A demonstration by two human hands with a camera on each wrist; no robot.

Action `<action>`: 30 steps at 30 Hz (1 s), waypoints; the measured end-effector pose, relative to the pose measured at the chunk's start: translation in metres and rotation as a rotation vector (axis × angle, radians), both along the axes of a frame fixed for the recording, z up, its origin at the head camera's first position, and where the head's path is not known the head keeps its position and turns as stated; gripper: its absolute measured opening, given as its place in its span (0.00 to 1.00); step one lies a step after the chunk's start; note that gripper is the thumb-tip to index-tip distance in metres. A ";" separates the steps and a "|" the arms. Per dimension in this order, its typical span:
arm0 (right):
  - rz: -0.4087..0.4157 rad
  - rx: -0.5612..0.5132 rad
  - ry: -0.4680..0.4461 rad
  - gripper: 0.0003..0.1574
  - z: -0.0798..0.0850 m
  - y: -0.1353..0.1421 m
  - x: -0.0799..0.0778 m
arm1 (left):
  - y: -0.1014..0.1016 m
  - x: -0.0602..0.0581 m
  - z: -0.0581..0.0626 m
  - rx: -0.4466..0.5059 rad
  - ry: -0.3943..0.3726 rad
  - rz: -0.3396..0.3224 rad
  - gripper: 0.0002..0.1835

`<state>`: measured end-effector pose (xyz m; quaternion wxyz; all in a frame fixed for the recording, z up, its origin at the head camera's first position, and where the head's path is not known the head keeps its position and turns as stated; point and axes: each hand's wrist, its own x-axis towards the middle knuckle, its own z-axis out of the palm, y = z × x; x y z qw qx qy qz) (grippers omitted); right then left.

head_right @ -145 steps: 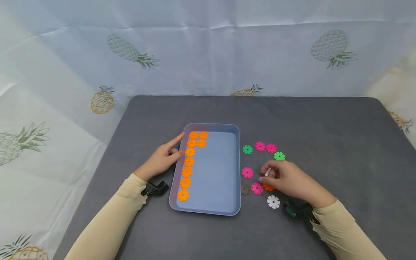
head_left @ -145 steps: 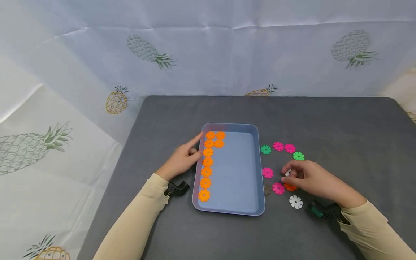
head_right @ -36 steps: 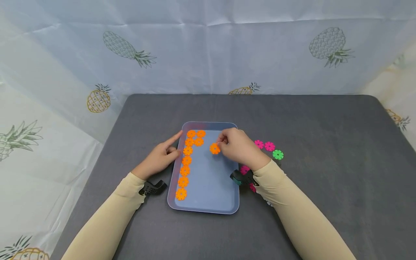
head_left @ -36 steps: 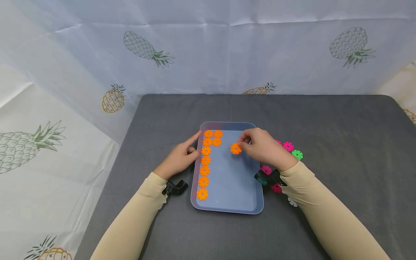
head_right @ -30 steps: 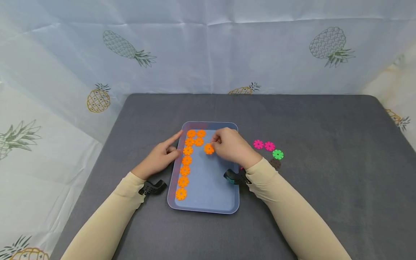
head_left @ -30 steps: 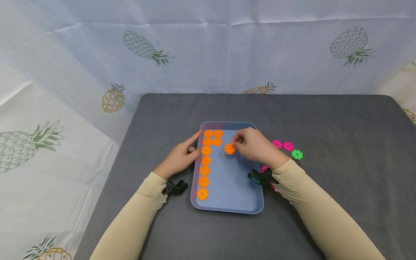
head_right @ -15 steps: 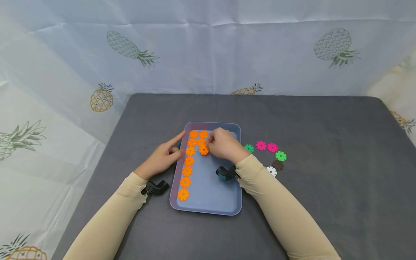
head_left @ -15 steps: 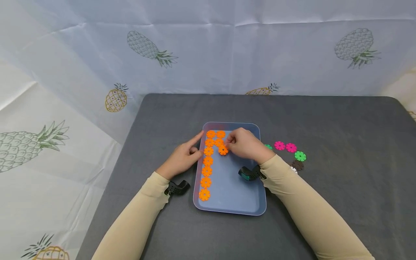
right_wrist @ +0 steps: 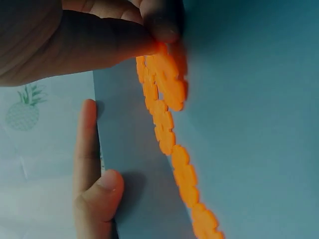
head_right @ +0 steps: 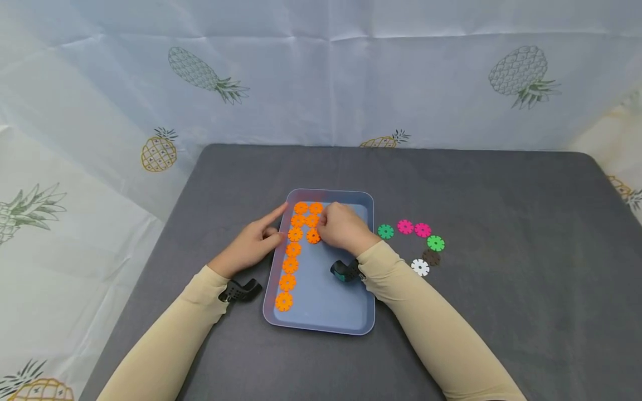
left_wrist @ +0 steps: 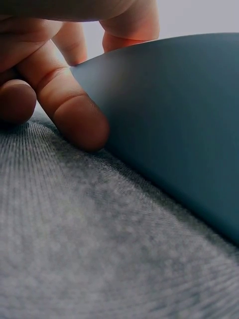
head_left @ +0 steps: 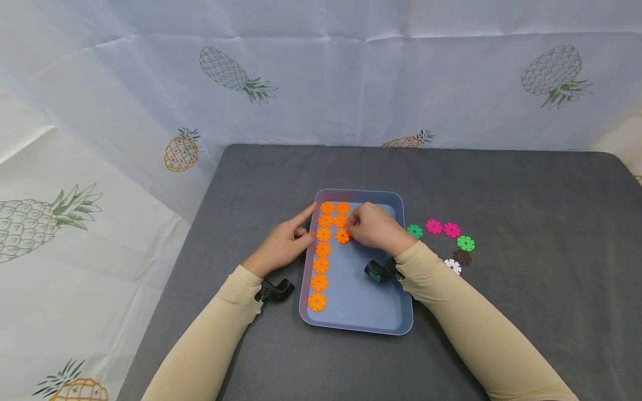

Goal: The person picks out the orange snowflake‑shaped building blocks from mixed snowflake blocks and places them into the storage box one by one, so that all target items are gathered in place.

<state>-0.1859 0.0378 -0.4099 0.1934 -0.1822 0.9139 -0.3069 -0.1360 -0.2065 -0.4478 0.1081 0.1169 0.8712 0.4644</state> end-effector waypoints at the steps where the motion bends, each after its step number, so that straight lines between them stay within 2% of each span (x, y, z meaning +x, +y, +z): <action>1: -0.001 0.005 0.004 0.16 0.000 -0.001 0.000 | 0.000 0.000 0.000 -0.001 0.000 0.000 0.40; 10: -0.015 0.020 -0.016 0.08 0.003 -0.004 0.003 | 0.000 -0.001 0.002 -0.001 -0.012 -0.005 0.39; 30: -0.017 0.028 -0.014 0.10 0.001 -0.006 0.000 | -0.002 -0.002 0.001 0.000 0.001 -0.018 0.40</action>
